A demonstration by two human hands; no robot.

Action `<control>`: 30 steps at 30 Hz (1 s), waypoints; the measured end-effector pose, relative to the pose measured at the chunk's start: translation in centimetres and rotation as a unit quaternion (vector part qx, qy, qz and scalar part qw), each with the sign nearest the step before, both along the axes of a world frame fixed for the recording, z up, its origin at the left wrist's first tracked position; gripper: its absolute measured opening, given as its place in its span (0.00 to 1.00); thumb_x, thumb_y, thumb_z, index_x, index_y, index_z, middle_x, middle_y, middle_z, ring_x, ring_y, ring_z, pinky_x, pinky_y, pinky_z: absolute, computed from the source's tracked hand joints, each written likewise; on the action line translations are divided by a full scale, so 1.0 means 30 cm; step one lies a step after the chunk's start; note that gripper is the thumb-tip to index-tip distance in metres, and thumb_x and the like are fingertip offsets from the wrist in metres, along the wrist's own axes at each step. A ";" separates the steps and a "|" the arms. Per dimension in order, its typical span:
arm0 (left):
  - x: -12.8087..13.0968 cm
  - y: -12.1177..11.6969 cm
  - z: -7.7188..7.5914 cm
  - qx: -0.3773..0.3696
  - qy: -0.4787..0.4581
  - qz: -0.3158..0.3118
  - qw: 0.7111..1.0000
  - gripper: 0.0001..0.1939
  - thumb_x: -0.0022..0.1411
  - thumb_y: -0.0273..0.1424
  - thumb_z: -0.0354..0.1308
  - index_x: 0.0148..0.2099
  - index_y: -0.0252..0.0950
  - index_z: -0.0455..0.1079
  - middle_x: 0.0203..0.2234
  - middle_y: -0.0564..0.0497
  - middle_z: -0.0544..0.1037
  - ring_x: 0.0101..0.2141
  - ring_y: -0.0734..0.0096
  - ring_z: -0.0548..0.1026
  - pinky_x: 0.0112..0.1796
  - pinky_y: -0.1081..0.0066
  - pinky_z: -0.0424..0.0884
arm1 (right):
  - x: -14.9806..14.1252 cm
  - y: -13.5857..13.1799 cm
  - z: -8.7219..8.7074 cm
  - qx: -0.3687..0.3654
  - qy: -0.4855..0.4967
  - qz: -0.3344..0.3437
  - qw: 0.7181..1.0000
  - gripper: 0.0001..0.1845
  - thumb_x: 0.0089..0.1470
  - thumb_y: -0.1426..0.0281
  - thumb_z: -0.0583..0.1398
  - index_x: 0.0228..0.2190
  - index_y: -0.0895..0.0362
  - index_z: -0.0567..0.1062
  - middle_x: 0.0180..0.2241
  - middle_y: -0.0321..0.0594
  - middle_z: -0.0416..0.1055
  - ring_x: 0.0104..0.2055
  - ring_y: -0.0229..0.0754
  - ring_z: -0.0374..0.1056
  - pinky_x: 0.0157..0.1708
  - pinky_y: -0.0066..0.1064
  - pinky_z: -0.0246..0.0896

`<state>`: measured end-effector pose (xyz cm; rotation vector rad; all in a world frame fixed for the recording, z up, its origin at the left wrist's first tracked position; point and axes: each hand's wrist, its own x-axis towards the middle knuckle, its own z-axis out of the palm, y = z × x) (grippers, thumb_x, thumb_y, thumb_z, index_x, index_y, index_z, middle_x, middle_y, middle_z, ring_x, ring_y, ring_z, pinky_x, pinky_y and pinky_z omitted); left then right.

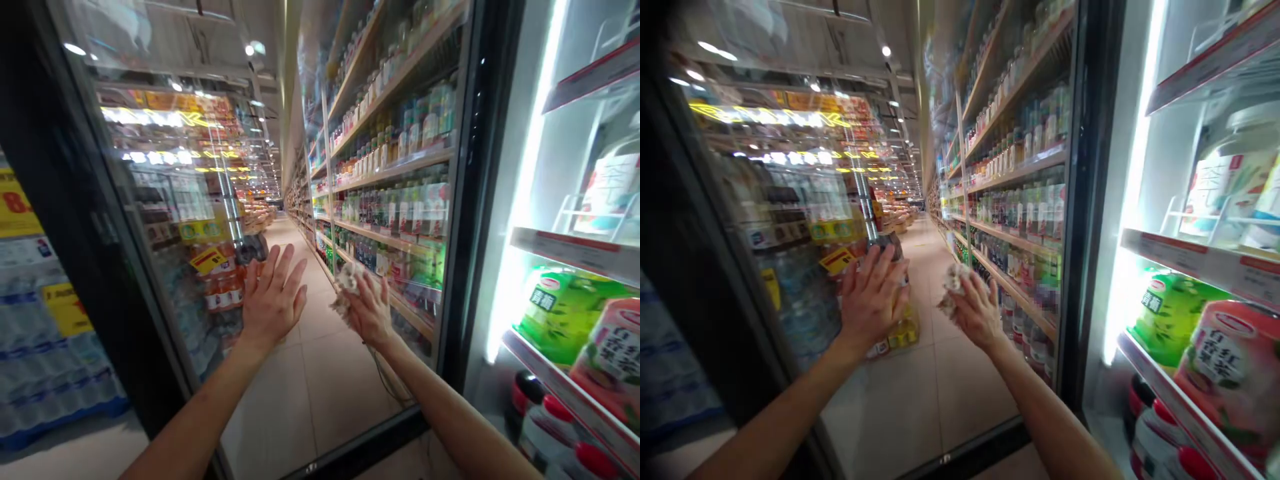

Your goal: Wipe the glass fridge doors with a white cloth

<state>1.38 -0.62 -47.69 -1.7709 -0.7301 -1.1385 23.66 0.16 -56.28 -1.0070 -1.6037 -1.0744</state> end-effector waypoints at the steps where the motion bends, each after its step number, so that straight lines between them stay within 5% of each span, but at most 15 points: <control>1: -0.001 0.000 0.000 -0.003 0.000 -0.001 1.000 0.26 0.58 0.31 0.53 0.59 0.41 0.57 0.58 0.45 0.60 0.61 0.61 0.52 0.59 0.54 0.45 | 0.042 0.008 0.002 0.007 0.049 -0.014 0.999 0.26 0.55 0.70 0.51 0.56 0.47 0.60 0.61 0.42 0.51 0.65 0.48 0.43 0.61 0.53 0.36; 4: 0.000 -0.002 -0.001 -0.001 0.003 0.004 1.000 0.26 0.58 0.31 0.53 0.60 0.40 0.57 0.58 0.45 0.60 0.61 0.61 0.51 0.59 0.54 0.44 | 0.148 0.039 0.038 0.038 0.293 -0.067 0.953 0.27 0.56 0.70 0.47 0.58 0.53 0.57 0.62 0.50 0.48 0.65 0.54 0.42 0.57 0.60 0.40; 6: 0.002 -0.003 -0.001 0.001 0.005 0.009 1.000 0.26 0.58 0.31 0.53 0.59 0.40 0.57 0.58 0.45 0.60 0.61 0.61 0.51 0.59 0.54 0.44 | 0.129 0.041 0.058 0.048 0.350 -0.069 0.933 0.28 0.56 0.70 0.46 0.59 0.55 0.54 0.63 0.52 0.46 0.65 0.55 0.41 0.56 0.61 0.41; 10: 0.001 -0.005 0.000 -0.007 0.002 0.003 1.000 0.27 0.58 0.31 0.54 0.60 0.41 0.57 0.59 0.45 0.59 0.61 0.61 0.51 0.59 0.54 0.44 | -0.055 0.002 0.026 0.011 0.130 -0.005 0.991 0.28 0.55 0.70 0.51 0.58 0.52 0.57 0.63 0.46 0.47 0.66 0.52 0.39 0.60 0.54 0.38; 13: -0.004 -0.010 -0.004 -0.009 0.005 0.000 1.000 0.27 0.58 0.30 0.53 0.59 0.41 0.57 0.59 0.45 0.59 0.61 0.61 0.51 0.59 0.55 0.44 | -0.064 -0.005 0.001 0.001 0.027 0.014 1.000 0.26 0.53 0.71 0.53 0.55 0.47 0.62 0.62 0.40 0.52 0.65 0.48 0.43 0.62 0.50 0.36; 15: -0.007 -0.014 -0.009 -0.006 0.010 0.004 1.000 0.26 0.58 0.30 0.53 0.59 0.40 0.58 0.58 0.44 0.60 0.61 0.61 0.51 0.59 0.55 0.45 | 0.020 0.016 0.018 0.020 0.104 -0.016 0.994 0.27 0.54 0.71 0.50 0.56 0.47 0.60 0.62 0.42 0.51 0.65 0.49 0.43 0.61 0.54 0.37; 19: -0.007 -0.019 -0.017 -0.005 0.009 0.006 1.000 0.26 0.58 0.30 0.53 0.59 0.40 0.58 0.58 0.44 0.61 0.61 0.61 0.52 0.59 0.55 0.44 | 0.123 0.055 0.100 0.057 0.333 -0.071 0.938 0.28 0.56 0.69 0.46 0.59 0.54 0.55 0.63 0.52 0.46 0.65 0.54 0.41 0.57 0.61 0.41; 21: -0.007 -0.017 -0.019 -0.007 0.008 0.003 1.000 0.27 0.58 0.30 0.53 0.59 0.40 0.57 0.58 0.44 0.60 0.61 0.61 0.51 0.60 0.55 0.44 | 0.064 0.044 0.117 0.055 0.289 -0.056 0.954 0.28 0.56 0.69 0.47 0.59 0.55 0.55 0.63 0.52 0.45 0.65 0.54 0.40 0.57 0.59 0.41; 23: -0.009 -0.012 -0.020 -0.005 0.007 0.002 1.000 0.27 0.58 0.30 0.53 0.60 0.41 0.56 0.59 0.45 0.59 0.61 0.61 0.51 0.60 0.55 0.43 | -0.023 0.018 0.105 0.032 0.153 -0.020 0.987 0.27 0.56 0.69 0.49 0.58 0.53 0.57 0.63 0.49 0.47 0.66 0.52 0.39 0.59 0.55 0.40; 26: -0.012 -0.008 -0.019 -0.003 0.007 -0.002 1.000 0.27 0.58 0.30 0.53 0.60 0.41 0.56 0.59 0.45 0.59 0.61 0.61 0.52 0.60 0.55 0.43 | -0.059 -0.003 0.071 0.004 -0.007 0.017 1.000 0.25 0.53 0.69 0.52 0.54 0.48 0.63 0.61 0.41 0.53 0.65 0.49 0.42 0.62 0.51 0.37; 28: -0.013 -0.009 -0.019 -0.007 0.006 -0.007 1.000 0.27 0.58 0.30 0.53 0.60 0.41 0.56 0.59 0.45 0.59 0.61 0.61 0.52 0.60 0.56 0.43 | 0.014 0.011 0.072 0.011 0.025 -0.003 1.000 0.25 0.53 0.69 0.52 0.54 0.48 0.63 0.61 0.42 0.54 0.65 0.49 0.44 0.61 0.52 0.36; 30: -0.010 -0.013 -0.019 -0.009 0.006 -0.005 1.000 0.27 0.58 0.30 0.54 0.60 0.41 0.57 0.58 0.45 0.60 0.61 0.61 0.51 0.60 0.56 0.43 | 0.112 0.040 0.103 0.036 0.164 -0.046 0.985 0.26 0.54 0.70 0.49 0.56 0.51 0.61 0.62 0.46 0.51 0.65 0.51 0.44 0.59 0.56 0.39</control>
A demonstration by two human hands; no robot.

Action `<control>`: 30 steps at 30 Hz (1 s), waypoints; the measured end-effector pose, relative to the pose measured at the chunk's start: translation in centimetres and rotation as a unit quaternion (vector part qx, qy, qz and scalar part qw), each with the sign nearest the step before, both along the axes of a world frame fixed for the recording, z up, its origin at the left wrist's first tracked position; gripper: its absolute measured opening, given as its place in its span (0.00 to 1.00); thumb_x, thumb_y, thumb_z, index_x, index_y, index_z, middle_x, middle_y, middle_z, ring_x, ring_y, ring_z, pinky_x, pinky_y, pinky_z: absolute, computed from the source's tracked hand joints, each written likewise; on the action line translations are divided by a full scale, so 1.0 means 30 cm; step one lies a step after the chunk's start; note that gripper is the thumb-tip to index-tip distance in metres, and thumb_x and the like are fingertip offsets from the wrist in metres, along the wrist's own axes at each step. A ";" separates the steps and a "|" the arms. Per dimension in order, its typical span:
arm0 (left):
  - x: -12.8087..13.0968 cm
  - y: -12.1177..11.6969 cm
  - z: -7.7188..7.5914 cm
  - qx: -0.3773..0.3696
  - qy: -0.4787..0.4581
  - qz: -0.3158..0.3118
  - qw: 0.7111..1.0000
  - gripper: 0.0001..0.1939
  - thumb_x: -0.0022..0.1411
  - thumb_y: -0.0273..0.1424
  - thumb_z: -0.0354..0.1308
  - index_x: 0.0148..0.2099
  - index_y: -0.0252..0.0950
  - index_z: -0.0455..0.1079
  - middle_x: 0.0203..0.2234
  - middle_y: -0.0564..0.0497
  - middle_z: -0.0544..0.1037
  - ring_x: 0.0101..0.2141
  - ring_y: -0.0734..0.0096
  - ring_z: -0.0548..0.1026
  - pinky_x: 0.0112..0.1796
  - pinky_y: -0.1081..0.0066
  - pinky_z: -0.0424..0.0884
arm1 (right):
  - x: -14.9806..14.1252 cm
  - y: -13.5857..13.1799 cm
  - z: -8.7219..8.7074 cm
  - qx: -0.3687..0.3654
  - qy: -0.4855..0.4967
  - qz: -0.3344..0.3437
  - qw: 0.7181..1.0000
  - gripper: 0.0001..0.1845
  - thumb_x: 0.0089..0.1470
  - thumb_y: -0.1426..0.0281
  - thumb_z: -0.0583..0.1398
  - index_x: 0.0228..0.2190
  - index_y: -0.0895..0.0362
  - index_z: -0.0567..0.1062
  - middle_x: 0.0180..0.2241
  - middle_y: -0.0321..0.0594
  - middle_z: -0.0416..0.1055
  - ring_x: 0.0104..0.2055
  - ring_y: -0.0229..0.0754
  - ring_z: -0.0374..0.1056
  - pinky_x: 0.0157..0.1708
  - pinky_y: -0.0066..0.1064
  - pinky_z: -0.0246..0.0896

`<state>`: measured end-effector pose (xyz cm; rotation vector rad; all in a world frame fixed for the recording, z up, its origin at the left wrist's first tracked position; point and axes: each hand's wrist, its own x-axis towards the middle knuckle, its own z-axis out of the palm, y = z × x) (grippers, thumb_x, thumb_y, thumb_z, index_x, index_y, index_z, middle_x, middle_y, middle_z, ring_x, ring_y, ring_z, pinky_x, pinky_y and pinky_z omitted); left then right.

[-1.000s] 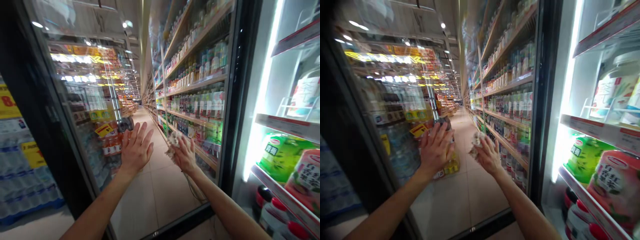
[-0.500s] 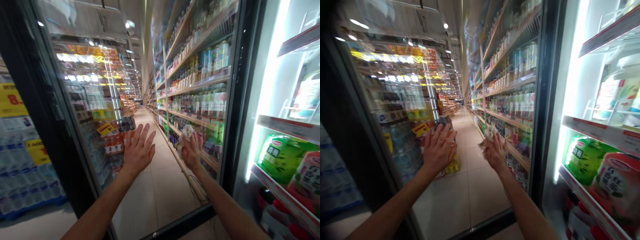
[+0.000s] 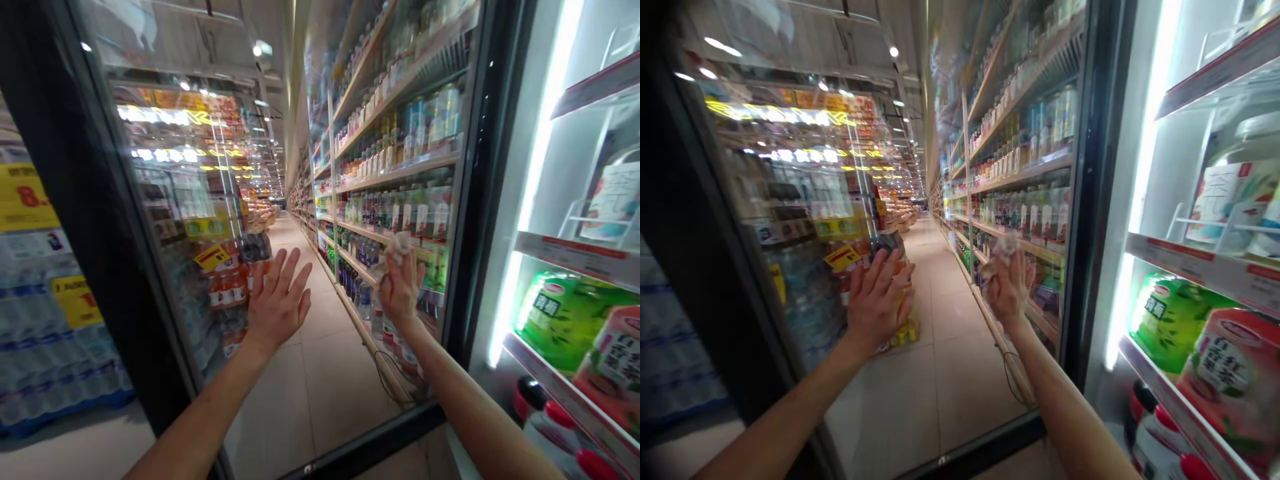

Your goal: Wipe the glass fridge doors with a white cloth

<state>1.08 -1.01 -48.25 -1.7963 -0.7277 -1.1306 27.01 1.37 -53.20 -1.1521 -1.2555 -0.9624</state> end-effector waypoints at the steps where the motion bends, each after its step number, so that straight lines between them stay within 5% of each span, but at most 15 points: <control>1: 0.002 -0.002 0.000 0.002 0.001 0.004 1.000 0.26 0.58 0.30 0.54 0.59 0.41 0.57 0.58 0.45 0.60 0.61 0.61 0.51 0.59 0.56 0.43 | 0.034 0.014 0.022 0.015 0.075 -0.018 0.997 0.27 0.55 0.69 0.48 0.57 0.52 0.59 0.62 0.48 0.49 0.65 0.53 0.43 0.58 0.58 0.40; 4: 0.006 -0.005 0.001 0.008 0.002 0.014 1.000 0.25 0.58 0.30 0.54 0.58 0.39 0.59 0.57 0.44 0.61 0.61 0.61 0.52 0.59 0.55 0.45 | 0.009 0.023 0.071 0.040 0.149 -0.028 0.988 0.27 0.56 0.69 0.47 0.58 0.55 0.57 0.62 0.51 0.47 0.65 0.54 0.42 0.57 0.59 0.43; 8: 0.001 0.000 0.001 0.014 0.004 0.013 1.000 0.25 0.58 0.31 0.54 0.58 0.39 0.59 0.57 0.43 0.62 0.60 0.60 0.53 0.59 0.55 0.46 | -0.176 -0.021 0.050 0.002 -0.107 0.040 0.994 0.25 0.55 0.68 0.51 0.55 0.50 0.62 0.62 0.43 0.51 0.65 0.49 0.42 0.61 0.50 0.38; 10: -0.002 0.002 0.000 0.014 0.004 0.011 1.000 0.25 0.58 0.30 0.54 0.58 0.39 0.59 0.57 0.43 0.61 0.61 0.60 0.53 0.59 0.55 0.45 | -0.184 -0.030 0.036 -0.014 -0.178 0.060 0.982 0.24 0.54 0.69 0.52 0.53 0.47 0.64 0.60 0.39 0.55 0.65 0.46 0.44 0.62 0.48 0.36; 13: -0.001 -0.002 0.000 0.008 0.002 0.012 1.000 0.25 0.58 0.31 0.53 0.58 0.40 0.58 0.58 0.45 0.61 0.61 0.61 0.53 0.59 0.56 0.45 | -0.060 -0.006 0.062 0.004 -0.039 0.024 0.999 0.24 0.55 0.69 0.49 0.55 0.50 0.63 0.61 0.44 0.53 0.65 0.49 0.44 0.61 0.53 0.36; 16: 0.003 -0.007 0.002 0.008 0.003 0.018 1.000 0.24 0.58 0.31 0.53 0.58 0.40 0.60 0.58 0.45 0.61 0.60 0.61 0.53 0.59 0.56 0.45 | 0.036 0.026 0.121 0.038 0.155 -0.022 0.987 0.26 0.56 0.68 0.46 0.57 0.55 0.59 0.62 0.51 0.48 0.64 0.54 0.43 0.57 0.59 0.40; 18: 0.005 -0.007 0.002 0.011 0.003 0.021 1.000 0.24 0.57 0.31 0.54 0.57 0.39 0.60 0.57 0.44 0.62 0.60 0.60 0.54 0.59 0.55 0.46 | 0.002 0.023 0.136 0.035 0.139 -0.022 0.989 0.27 0.56 0.68 0.46 0.58 0.56 0.57 0.62 0.52 0.47 0.65 0.54 0.41 0.57 0.58 0.41; 22: 0.001 -0.001 0.002 0.015 0.001 0.021 1.000 0.23 0.57 0.31 0.54 0.56 0.38 0.61 0.57 0.43 0.63 0.59 0.59 0.55 0.58 0.55 0.47 | -0.140 -0.016 0.092 -0.012 -0.097 0.016 0.995 0.26 0.55 0.68 0.49 0.56 0.52 0.59 0.61 0.45 0.51 0.65 0.49 0.40 0.60 0.50 0.39; 24: -0.001 0.001 0.001 0.015 0.000 0.021 1.000 0.23 0.57 0.31 0.54 0.56 0.38 0.61 0.56 0.43 0.63 0.59 0.59 0.56 0.59 0.55 0.47 | -0.123 -0.020 0.073 -0.023 -0.133 0.019 0.991 0.26 0.55 0.69 0.50 0.56 0.50 0.60 0.61 0.43 0.53 0.65 0.47 0.43 0.61 0.49 0.38; 30: 0.004 -0.004 0.001 0.010 0.001 0.013 1.000 0.25 0.57 0.30 0.54 0.57 0.38 0.60 0.57 0.44 0.62 0.60 0.60 0.53 0.59 0.56 0.45 | 0.085 0.029 0.123 0.038 0.167 -0.039 0.985 0.27 0.56 0.69 0.46 0.57 0.57 0.58 0.62 0.52 0.48 0.64 0.55 0.44 0.56 0.59 0.43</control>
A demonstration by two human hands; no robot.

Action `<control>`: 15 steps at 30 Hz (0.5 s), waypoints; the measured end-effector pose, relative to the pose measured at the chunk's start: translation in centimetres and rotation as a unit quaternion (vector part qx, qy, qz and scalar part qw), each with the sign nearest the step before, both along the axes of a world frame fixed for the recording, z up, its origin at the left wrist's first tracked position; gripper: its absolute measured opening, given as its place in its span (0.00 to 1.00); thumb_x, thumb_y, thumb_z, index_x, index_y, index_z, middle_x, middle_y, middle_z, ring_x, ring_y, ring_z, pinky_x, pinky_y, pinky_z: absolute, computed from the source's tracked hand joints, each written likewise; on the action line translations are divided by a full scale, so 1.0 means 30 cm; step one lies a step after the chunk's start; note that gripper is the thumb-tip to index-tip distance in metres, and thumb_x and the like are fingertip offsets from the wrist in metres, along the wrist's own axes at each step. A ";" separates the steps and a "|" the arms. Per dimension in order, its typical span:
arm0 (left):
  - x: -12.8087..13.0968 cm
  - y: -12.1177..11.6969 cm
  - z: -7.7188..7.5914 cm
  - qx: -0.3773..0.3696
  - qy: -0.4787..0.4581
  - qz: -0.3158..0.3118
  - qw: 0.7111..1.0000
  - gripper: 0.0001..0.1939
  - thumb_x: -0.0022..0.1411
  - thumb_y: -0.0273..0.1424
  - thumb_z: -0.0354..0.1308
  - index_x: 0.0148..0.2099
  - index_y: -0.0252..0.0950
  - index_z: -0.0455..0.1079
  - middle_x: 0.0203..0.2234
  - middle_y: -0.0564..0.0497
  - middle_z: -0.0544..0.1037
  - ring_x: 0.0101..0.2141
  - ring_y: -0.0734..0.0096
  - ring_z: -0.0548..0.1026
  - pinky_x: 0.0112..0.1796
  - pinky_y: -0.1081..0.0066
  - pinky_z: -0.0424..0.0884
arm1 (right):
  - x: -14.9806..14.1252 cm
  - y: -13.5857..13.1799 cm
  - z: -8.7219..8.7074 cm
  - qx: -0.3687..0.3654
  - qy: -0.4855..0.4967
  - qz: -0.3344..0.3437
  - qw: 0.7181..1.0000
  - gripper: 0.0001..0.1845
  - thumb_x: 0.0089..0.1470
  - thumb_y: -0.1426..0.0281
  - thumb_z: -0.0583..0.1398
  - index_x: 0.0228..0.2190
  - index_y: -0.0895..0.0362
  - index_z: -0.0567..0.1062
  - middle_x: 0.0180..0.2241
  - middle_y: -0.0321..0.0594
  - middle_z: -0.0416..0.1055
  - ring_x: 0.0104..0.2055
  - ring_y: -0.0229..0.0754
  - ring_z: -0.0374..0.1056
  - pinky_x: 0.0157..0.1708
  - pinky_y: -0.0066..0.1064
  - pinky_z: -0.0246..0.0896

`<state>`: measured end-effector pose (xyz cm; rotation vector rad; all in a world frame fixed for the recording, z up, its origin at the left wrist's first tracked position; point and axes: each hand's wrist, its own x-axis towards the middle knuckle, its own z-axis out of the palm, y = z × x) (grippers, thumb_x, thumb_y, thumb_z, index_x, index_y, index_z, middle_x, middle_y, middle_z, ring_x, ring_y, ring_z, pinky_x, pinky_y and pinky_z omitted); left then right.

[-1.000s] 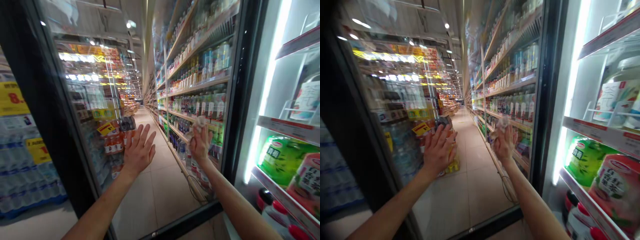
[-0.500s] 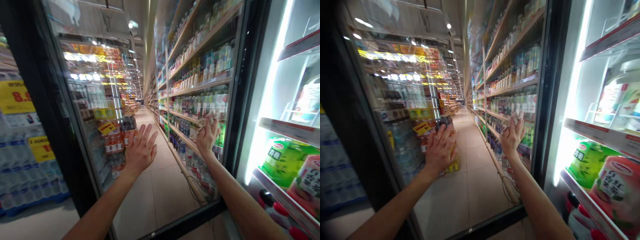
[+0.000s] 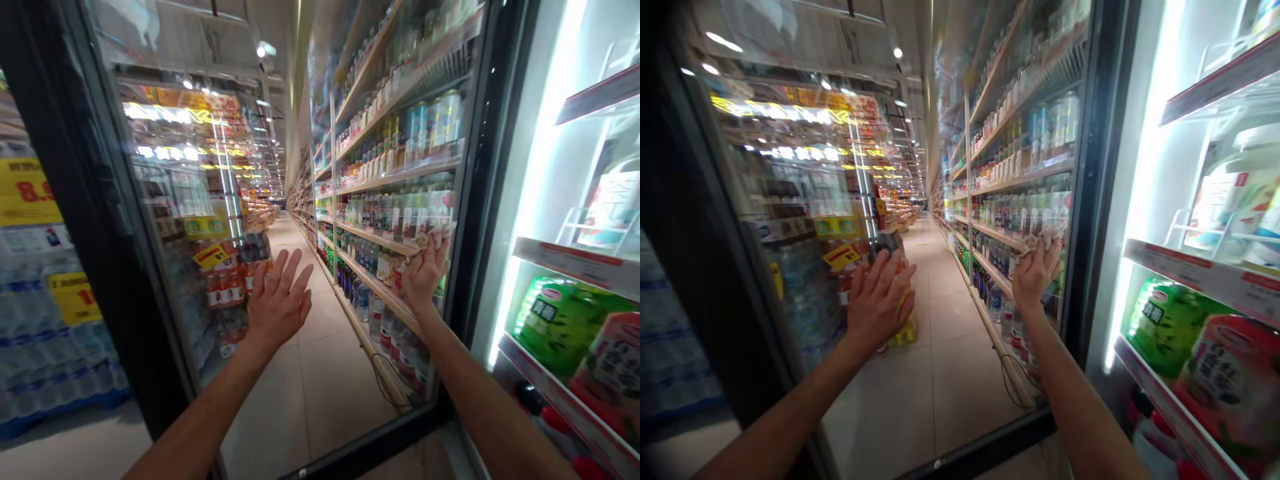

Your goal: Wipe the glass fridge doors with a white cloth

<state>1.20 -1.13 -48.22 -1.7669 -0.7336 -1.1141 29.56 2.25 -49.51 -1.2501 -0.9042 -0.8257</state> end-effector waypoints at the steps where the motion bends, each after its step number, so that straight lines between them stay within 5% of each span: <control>1: 0.001 0.000 -0.001 -0.002 -0.001 -0.001 1.000 0.25 0.57 0.30 0.54 0.58 0.39 0.59 0.57 0.44 0.61 0.60 0.60 0.53 0.59 0.56 0.45 | -0.021 -0.002 0.003 0.001 -0.006 0.004 1.000 0.27 0.56 0.69 0.46 0.58 0.57 0.58 0.62 0.52 0.48 0.64 0.55 0.43 0.57 0.58 0.42; 5: 0.000 0.006 -0.003 0.003 -0.005 -0.005 1.000 0.26 0.57 0.30 0.54 0.58 0.39 0.59 0.57 0.44 0.62 0.60 0.60 0.53 0.59 0.55 0.45 | -0.209 -0.046 -0.037 -0.037 -0.229 0.058 0.971 0.28 0.55 0.69 0.49 0.58 0.53 0.56 0.62 0.46 0.50 0.66 0.50 0.40 0.61 0.51 0.38; 8: -0.003 0.009 -0.004 0.002 -0.005 -0.009 1.000 0.26 0.57 0.30 0.54 0.59 0.40 0.58 0.58 0.44 0.61 0.60 0.60 0.53 0.59 0.55 0.45 | -0.221 -0.057 -0.062 -0.055 -0.330 0.074 0.939 0.27 0.55 0.70 0.50 0.57 0.50 0.58 0.60 0.41 0.55 0.65 0.47 0.43 0.62 0.49 0.36; 12: 0.000 0.004 -0.003 -0.005 -0.005 -0.013 1.000 0.26 0.57 0.30 0.54 0.59 0.40 0.58 0.58 0.45 0.60 0.61 0.61 0.52 0.59 0.56 0.44 | -0.043 -0.013 -0.011 -0.007 -0.100 0.022 0.995 0.26 0.56 0.70 0.47 0.57 0.54 0.60 0.61 0.48 0.51 0.64 0.52 0.45 0.59 0.55 0.41; 15: 0.002 0.001 -0.003 -0.001 -0.008 -0.013 1.000 0.26 0.57 0.30 0.54 0.58 0.40 0.58 0.58 0.45 0.61 0.61 0.61 0.52 0.60 0.56 0.44 | -0.044 -0.002 0.028 0.017 0.001 0.016 1.000 0.27 0.56 0.68 0.46 0.57 0.59 0.59 0.62 0.53 0.48 0.64 0.56 0.43 0.57 0.59 0.42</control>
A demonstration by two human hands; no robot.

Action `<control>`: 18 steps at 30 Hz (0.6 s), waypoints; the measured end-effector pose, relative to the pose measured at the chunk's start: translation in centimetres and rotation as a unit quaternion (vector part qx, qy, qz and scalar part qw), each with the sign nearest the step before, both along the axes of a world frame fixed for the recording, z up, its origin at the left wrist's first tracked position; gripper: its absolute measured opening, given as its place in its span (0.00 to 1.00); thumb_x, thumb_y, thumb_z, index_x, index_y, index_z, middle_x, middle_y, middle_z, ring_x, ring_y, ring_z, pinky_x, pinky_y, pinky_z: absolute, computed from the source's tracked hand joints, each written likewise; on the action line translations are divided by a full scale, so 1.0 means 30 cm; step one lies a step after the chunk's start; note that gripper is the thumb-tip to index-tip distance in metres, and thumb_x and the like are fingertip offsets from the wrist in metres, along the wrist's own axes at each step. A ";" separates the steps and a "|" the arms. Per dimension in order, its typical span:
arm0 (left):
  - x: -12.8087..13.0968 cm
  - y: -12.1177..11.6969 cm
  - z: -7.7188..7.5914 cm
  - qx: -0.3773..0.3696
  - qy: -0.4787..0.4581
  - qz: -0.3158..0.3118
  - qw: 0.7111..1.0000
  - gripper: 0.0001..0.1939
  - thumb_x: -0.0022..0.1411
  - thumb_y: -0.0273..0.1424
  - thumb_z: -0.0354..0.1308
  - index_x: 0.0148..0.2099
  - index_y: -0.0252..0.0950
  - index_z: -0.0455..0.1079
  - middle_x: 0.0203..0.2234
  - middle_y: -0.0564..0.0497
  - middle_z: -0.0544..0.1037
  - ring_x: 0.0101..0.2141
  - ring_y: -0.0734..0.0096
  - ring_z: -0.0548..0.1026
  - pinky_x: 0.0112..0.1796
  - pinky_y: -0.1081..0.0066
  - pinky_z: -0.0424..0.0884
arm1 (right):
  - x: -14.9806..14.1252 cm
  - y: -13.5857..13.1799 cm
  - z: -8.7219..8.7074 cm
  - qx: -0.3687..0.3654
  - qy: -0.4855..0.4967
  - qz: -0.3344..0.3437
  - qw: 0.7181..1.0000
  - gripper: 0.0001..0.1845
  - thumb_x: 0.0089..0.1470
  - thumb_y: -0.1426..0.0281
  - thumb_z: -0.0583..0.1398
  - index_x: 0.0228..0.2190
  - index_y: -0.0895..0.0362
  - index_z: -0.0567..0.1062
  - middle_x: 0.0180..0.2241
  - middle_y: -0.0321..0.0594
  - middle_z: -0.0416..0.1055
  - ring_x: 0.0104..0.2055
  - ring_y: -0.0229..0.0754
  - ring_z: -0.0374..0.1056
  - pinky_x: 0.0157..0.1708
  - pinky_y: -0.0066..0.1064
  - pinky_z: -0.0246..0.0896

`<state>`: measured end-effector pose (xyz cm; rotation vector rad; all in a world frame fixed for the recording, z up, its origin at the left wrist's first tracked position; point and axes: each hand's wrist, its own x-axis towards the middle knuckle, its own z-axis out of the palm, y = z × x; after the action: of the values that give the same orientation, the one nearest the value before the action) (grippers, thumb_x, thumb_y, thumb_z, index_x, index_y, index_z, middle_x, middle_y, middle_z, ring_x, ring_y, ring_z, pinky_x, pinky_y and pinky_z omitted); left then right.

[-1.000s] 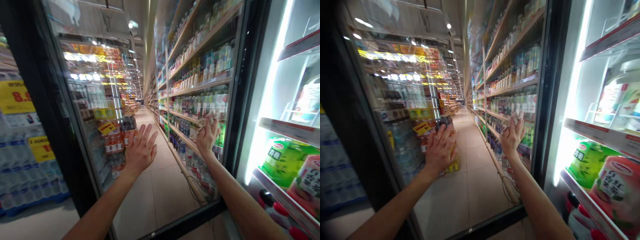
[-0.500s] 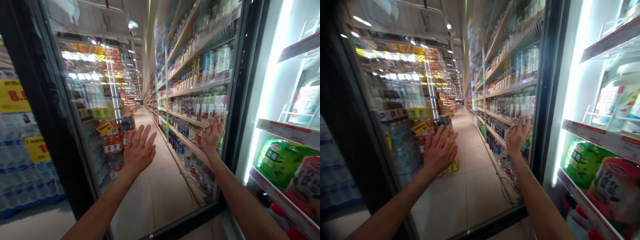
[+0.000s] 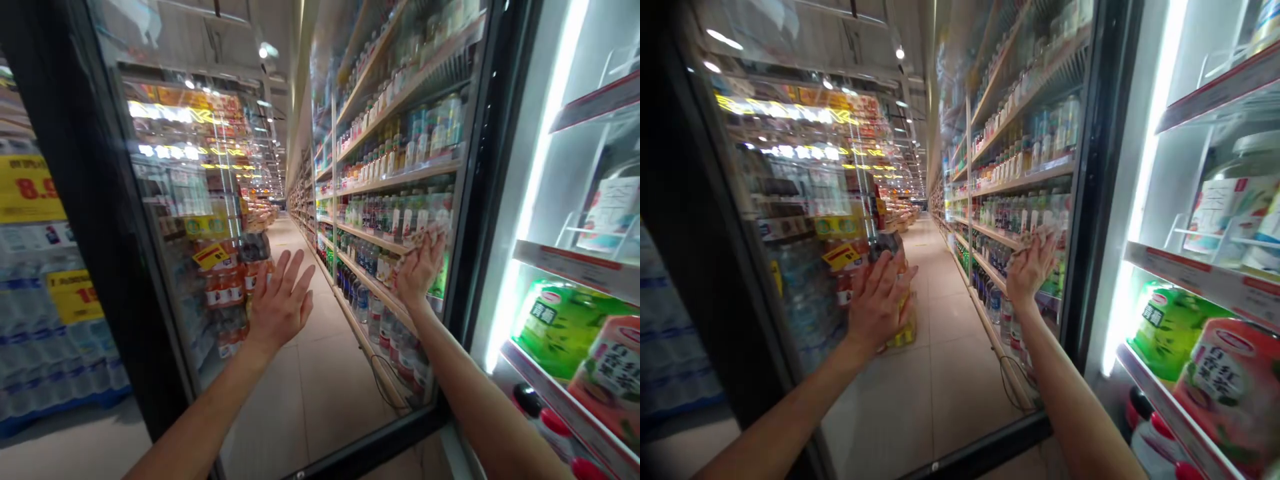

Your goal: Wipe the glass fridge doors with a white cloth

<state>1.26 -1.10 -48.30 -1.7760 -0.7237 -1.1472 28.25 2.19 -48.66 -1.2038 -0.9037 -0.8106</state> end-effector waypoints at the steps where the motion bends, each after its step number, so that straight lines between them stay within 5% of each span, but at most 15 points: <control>1: 0.000 0.000 0.000 0.001 -0.001 0.002 1.000 0.25 0.57 0.30 0.54 0.58 0.39 0.59 0.58 0.45 0.61 0.61 0.61 0.52 0.60 0.56 0.44 | -0.041 -0.008 -0.002 -0.007 -0.031 0.009 0.999 0.27 0.56 0.68 0.46 0.57 0.59 0.58 0.62 0.53 0.48 0.65 0.55 0.42 0.57 0.58 0.42; 4: -0.004 0.002 0.001 0.004 0.002 0.008 1.000 0.24 0.57 0.30 0.54 0.57 0.39 0.60 0.57 0.44 0.62 0.60 0.61 0.53 0.59 0.56 0.46 | -0.183 -0.045 -0.041 -0.052 -0.219 0.045 0.973 0.28 0.56 0.67 0.48 0.59 0.55 0.55 0.62 0.48 0.50 0.66 0.50 0.38 0.60 0.52 0.39; 7: -0.006 0.002 0.002 0.005 0.004 0.011 1.000 0.24 0.57 0.30 0.54 0.57 0.39 0.60 0.57 0.44 0.62 0.60 0.61 0.53 0.59 0.56 0.46 | -0.181 -0.050 -0.071 -0.067 -0.312 0.049 0.946 0.28 0.55 0.68 0.50 0.58 0.51 0.57 0.61 0.44 0.53 0.65 0.48 0.41 0.61 0.50 0.37; 11: -0.003 -0.002 0.002 0.011 0.004 0.010 1.000 0.24 0.57 0.30 0.54 0.56 0.37 0.61 0.57 0.44 0.63 0.60 0.61 0.54 0.59 0.56 0.46 | -0.016 -0.002 -0.036 -0.005 -0.096 0.005 0.995 0.27 0.56 0.68 0.47 0.58 0.55 0.57 0.62 0.50 0.50 0.64 0.53 0.44 0.58 0.57 0.41; 14: -0.001 -0.003 0.002 0.012 0.002 0.012 1.000 0.23 0.57 0.30 0.54 0.56 0.38 0.61 0.57 0.44 0.63 0.60 0.61 0.54 0.59 0.56 0.46 | -0.045 -0.006 -0.022 0.007 -0.041 0.006 0.999 0.28 0.56 0.67 0.47 0.59 0.57 0.55 0.63 0.51 0.46 0.65 0.55 0.41 0.57 0.59 0.42; 18: -0.004 -0.001 0.002 0.009 0.003 0.015 1.000 0.23 0.57 0.30 0.54 0.56 0.38 0.61 0.57 0.44 0.62 0.60 0.61 0.54 0.59 0.56 0.46 | -0.225 -0.069 -0.084 -0.078 -0.302 0.059 0.948 0.29 0.55 0.67 0.50 0.58 0.53 0.55 0.61 0.45 0.51 0.66 0.49 0.39 0.62 0.50 0.37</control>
<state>1.15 -1.12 -48.25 -1.7468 -0.7321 -1.1258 21.51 0.12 -51.18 -1.0315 -1.5494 -1.0475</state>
